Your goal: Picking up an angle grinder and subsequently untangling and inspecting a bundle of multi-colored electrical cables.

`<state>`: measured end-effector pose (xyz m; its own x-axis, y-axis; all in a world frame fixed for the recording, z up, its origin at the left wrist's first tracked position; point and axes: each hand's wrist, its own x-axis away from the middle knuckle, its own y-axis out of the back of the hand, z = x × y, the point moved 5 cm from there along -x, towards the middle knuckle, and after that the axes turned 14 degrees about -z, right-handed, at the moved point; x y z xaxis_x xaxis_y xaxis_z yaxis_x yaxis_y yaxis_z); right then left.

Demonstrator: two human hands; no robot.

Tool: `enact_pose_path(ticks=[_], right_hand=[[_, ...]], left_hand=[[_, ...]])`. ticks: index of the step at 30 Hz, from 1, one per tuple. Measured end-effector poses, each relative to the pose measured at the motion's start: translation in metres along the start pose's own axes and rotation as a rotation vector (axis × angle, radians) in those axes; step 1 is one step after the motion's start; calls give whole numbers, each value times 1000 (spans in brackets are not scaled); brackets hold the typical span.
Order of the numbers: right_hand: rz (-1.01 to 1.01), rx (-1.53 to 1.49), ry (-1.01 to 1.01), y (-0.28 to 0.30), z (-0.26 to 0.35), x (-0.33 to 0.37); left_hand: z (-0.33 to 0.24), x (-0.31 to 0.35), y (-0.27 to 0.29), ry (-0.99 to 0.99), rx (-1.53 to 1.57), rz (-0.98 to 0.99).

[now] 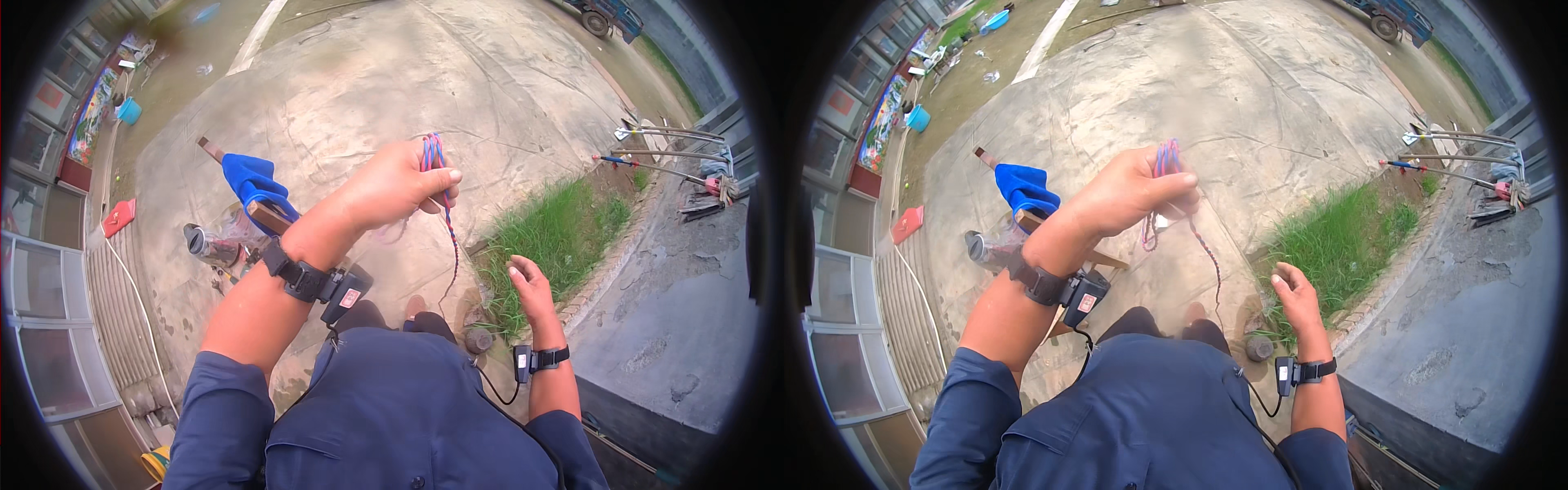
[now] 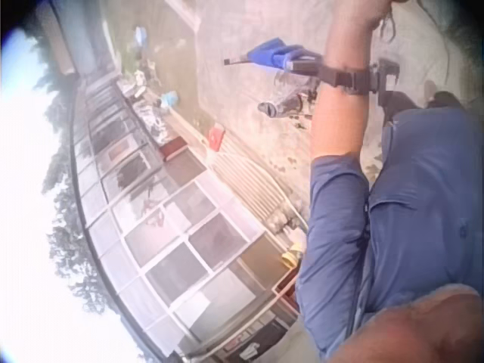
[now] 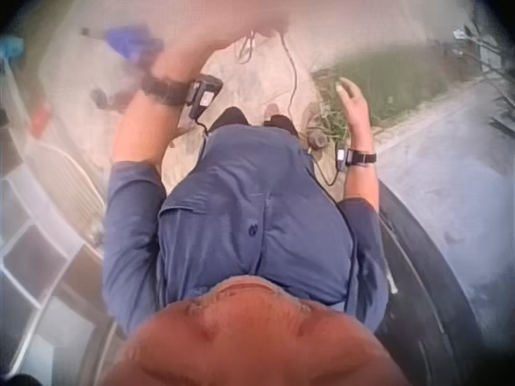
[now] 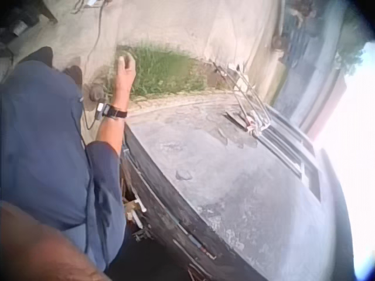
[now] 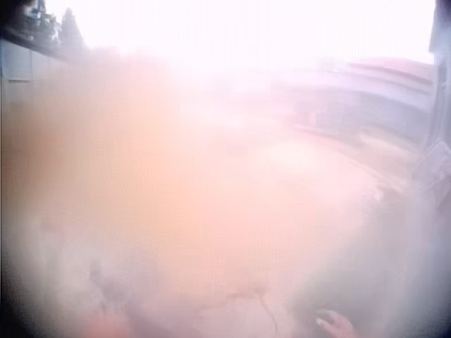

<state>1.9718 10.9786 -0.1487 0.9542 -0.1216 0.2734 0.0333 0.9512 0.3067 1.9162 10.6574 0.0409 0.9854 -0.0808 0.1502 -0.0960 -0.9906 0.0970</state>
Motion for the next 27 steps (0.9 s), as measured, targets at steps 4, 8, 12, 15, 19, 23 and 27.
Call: enact_pose_path(ticks=[4, 8, 12, 15, 19, 23, 27], right_hand=[[318, -194, 220, -108, 167, -64], [566, -297, 248, -164, 207, -134], [401, -111, 177, -169, 218, -197], [395, -176, 163, -180, 224, -241], [412, -279, 48, -229, 248, -294], [528, -96, -30, -222, 233, -364], [425, 29, -19, -172, 197, -444]], left_hand=[[23, -74, 7, 47, -58, -8], [44, -146, 28, 112, 52, 95], [70, -215, 52, 181, 159, 51], [61, -256, 69, 186, 208, 57], [63, -317, 90, 165, 175, 53], [79, -374, 117, 268, 118, 11], [88, -419, 188, 353, 212, -221]])
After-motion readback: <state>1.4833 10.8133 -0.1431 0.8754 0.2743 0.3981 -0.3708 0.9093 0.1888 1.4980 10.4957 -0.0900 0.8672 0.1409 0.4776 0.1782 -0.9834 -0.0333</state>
